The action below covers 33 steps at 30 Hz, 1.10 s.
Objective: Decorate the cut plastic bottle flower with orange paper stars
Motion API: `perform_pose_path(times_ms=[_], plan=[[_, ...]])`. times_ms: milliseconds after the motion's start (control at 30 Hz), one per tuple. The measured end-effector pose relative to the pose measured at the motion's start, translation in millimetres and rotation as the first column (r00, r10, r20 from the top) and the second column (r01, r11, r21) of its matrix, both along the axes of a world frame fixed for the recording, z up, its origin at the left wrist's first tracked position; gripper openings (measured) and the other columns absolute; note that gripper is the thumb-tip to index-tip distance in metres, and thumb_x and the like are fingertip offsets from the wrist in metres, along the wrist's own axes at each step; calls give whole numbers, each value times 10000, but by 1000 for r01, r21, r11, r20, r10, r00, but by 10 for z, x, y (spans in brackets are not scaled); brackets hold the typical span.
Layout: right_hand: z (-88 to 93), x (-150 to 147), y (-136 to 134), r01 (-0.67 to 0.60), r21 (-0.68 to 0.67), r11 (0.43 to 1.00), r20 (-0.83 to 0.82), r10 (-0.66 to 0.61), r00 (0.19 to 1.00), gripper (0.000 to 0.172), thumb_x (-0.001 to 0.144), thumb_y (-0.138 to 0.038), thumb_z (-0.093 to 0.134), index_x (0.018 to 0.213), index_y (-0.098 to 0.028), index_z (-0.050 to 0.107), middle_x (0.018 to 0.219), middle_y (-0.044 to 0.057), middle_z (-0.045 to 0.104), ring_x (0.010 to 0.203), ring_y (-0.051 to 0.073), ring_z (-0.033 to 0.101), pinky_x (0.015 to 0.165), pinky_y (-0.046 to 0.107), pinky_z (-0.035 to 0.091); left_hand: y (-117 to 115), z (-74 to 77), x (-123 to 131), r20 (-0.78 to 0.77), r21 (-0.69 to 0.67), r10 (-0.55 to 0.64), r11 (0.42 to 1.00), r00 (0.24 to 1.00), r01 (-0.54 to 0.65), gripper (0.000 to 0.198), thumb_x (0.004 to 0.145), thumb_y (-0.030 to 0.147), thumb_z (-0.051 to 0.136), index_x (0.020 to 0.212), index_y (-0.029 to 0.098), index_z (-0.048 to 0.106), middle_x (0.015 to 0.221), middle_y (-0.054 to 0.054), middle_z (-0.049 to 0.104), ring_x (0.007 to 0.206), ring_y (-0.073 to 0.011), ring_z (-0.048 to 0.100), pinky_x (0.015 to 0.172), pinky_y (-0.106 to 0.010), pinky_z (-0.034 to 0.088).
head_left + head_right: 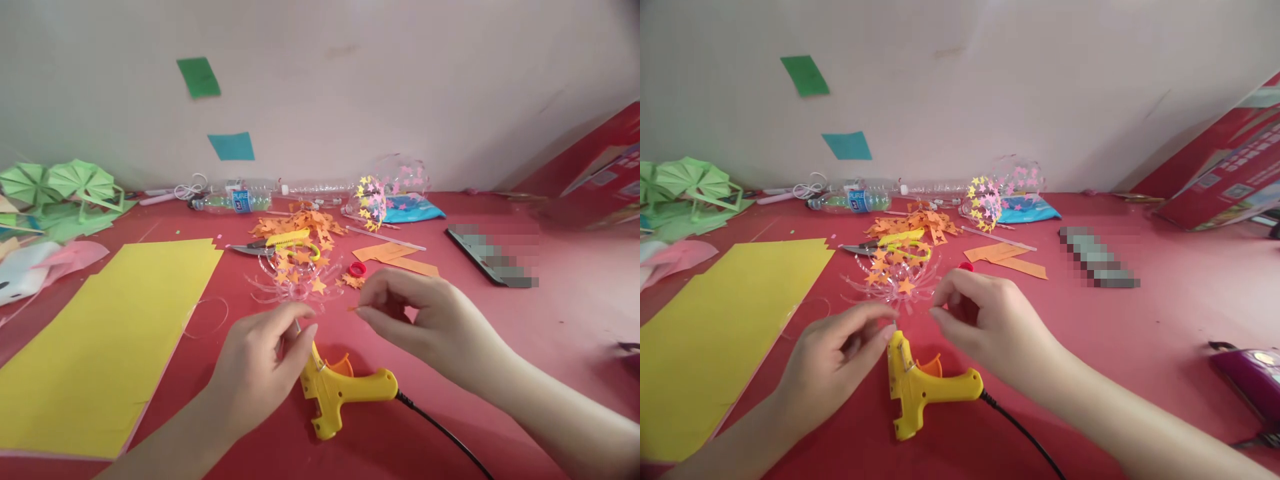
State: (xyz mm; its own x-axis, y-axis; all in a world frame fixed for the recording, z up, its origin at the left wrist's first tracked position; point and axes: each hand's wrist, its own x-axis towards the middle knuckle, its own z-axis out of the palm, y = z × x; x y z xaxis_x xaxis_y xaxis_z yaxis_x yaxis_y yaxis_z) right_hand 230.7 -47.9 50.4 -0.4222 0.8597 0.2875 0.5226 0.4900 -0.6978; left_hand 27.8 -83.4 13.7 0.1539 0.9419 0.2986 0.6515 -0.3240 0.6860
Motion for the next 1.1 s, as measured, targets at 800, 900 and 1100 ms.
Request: perform_pose_path(times_ms=[800, 900, 1100], plan=[[-374, -59, 24, -217, 305, 927, 146, 180, 973, 91, 874, -122, 497, 836, -203, 515, 509, -80, 472, 426, 65, 380, 437, 191, 310, -99, 159, 165, 476, -689, 241, 700, 846, 188, 510, 800, 371, 593, 1272, 206, 494, 453, 82, 460, 440, -107, 430, 480, -218, 346], [-400, -36, 41, -279, 441, 853, 239, 188, 953, 107, 896, -129, 485, 820, -197, 517, 551, -49, 512, 452, 85, 389, 458, 235, 311, -94, 120, 154, 463, -686, 229, 705, 856, 182, 514, 796, 384, 596, 1265, 197, 497, 457, 79, 465, 439, -104, 434, 481, -219, 349], [-434, -5, 66, -301, 465, 833, 271, 190, 944, 106, 893, -124, 497, 817, -193, 524, 569, -39, 521, 462, 95, 401, 458, 257, 297, -90, 52, 146, 463, -665, 195, 721, 864, 193, 529, 806, 420, 573, 1278, 200, 480, 470, 74, 455, 448, -109, 430, 477, -225, 336]])
